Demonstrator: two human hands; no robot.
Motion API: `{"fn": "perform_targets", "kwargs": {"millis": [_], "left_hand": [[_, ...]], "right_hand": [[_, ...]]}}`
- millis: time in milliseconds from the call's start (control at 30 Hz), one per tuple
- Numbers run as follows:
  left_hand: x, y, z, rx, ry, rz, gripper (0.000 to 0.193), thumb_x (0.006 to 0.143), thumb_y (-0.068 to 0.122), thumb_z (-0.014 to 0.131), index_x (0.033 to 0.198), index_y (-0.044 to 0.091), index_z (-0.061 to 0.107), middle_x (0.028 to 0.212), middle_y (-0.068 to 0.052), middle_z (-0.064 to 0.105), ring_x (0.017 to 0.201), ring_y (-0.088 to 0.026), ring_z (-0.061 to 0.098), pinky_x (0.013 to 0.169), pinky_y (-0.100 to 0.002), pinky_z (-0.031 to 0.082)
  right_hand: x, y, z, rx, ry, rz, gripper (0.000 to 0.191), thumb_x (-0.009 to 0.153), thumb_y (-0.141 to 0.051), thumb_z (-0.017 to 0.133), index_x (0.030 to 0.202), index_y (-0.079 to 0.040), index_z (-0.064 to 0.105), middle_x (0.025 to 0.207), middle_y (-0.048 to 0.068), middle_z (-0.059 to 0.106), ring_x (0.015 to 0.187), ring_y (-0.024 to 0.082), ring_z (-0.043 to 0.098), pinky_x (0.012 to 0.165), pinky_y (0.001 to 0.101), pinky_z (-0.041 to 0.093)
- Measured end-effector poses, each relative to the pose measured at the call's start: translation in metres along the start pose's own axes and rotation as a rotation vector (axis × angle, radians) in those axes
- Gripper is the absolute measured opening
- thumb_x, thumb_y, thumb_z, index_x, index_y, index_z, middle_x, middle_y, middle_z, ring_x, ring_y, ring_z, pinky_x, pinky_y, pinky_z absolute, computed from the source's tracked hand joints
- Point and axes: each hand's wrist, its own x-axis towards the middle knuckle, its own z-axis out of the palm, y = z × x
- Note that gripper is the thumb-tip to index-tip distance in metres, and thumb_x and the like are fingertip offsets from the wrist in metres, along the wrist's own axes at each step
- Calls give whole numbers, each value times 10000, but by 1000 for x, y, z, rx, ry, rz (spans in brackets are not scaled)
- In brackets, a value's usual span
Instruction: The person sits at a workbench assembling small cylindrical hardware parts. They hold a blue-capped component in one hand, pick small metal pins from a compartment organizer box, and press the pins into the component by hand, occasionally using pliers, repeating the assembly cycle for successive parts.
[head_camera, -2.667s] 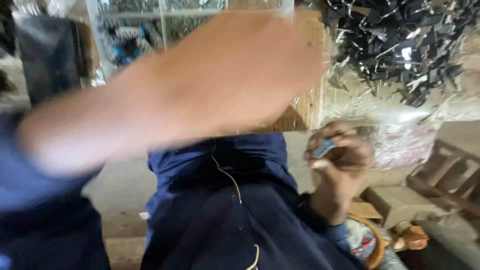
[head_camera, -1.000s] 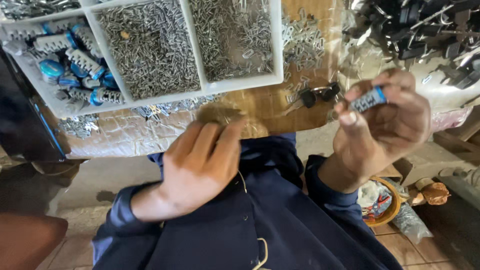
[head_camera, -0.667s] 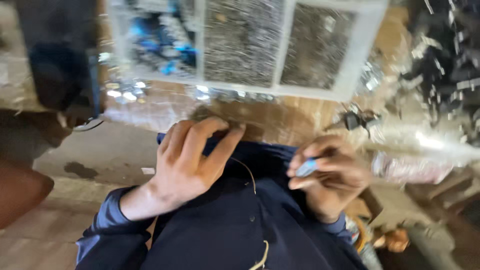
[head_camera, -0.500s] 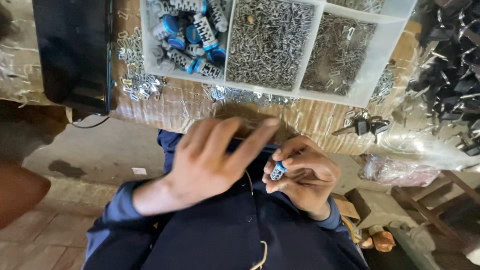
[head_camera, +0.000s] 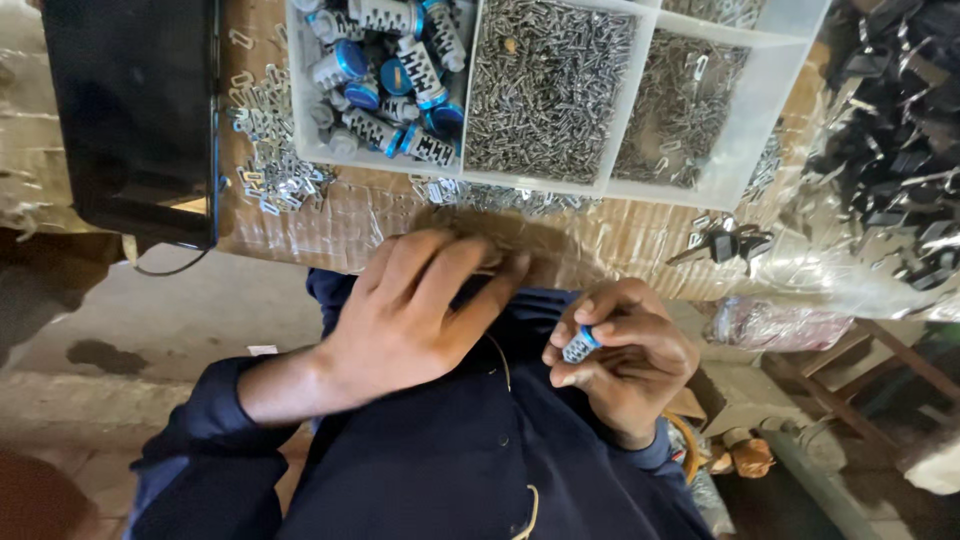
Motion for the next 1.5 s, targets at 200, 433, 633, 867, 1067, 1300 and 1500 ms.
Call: {"fn": "perform_targets", "kwargs": {"millis": [200,433,633,867,1067,1300,1500], "left_hand": [[-5,-14,-18,-245,206,-66,171,946,63,819,1094,32,739,1105,-92,715,996,-263,683,849,-360,570],[20,11,-13,-747,221,-108,238,848,-15,848,1039,48,721,1073,-65,711,931,-253,677,855,-359,578],[11,4,-10,-671,36,42,341,749,0,824,1064,42,701,1006,-99,652,835,-281,635,753,-362,537],[11,25,-9,-1041,-227,-592,227,896,65,884,1051,96,720,860,18,606,701,-136,594,649,-294,487],[36,23,-2,126,26,-53,293,873,304,799,1056,82,745,983,-107,620,900,-291,586,770,-367,511],[7,-3,-5,-101,-51,202,195,907,41,849,1083,41,763,1066,-106,663,950,-280,654,831,-367,572],[7,16,-5,-318,96,-143,223,903,-31,829,1074,74,732,1050,-66,718,938,-217,657,791,-325,549]], "right_hand": [[10,2,8,30,-31,123,401,832,106,832,1175,12,647,1200,191,620,991,249,734,747,338,696],[3,3,0,-186,-67,126,365,836,103,824,1165,45,676,1241,232,640,916,210,735,728,244,666],[-1,-1,-7,-165,-125,122,324,906,78,784,1219,43,710,1207,227,658,851,222,773,749,260,694],[5,1,-14,-95,-211,105,333,900,48,829,1212,24,716,1159,213,670,939,256,722,778,280,669],[-14,-10,-23,42,59,111,288,910,30,791,1191,36,724,1196,244,660,916,257,765,769,334,702],[-8,-10,-25,26,10,150,294,916,60,789,1185,45,671,1235,236,628,949,267,752,769,341,706],[-6,-10,-18,84,45,137,347,924,54,826,1227,26,658,1277,222,626,982,237,739,803,341,709]]}}
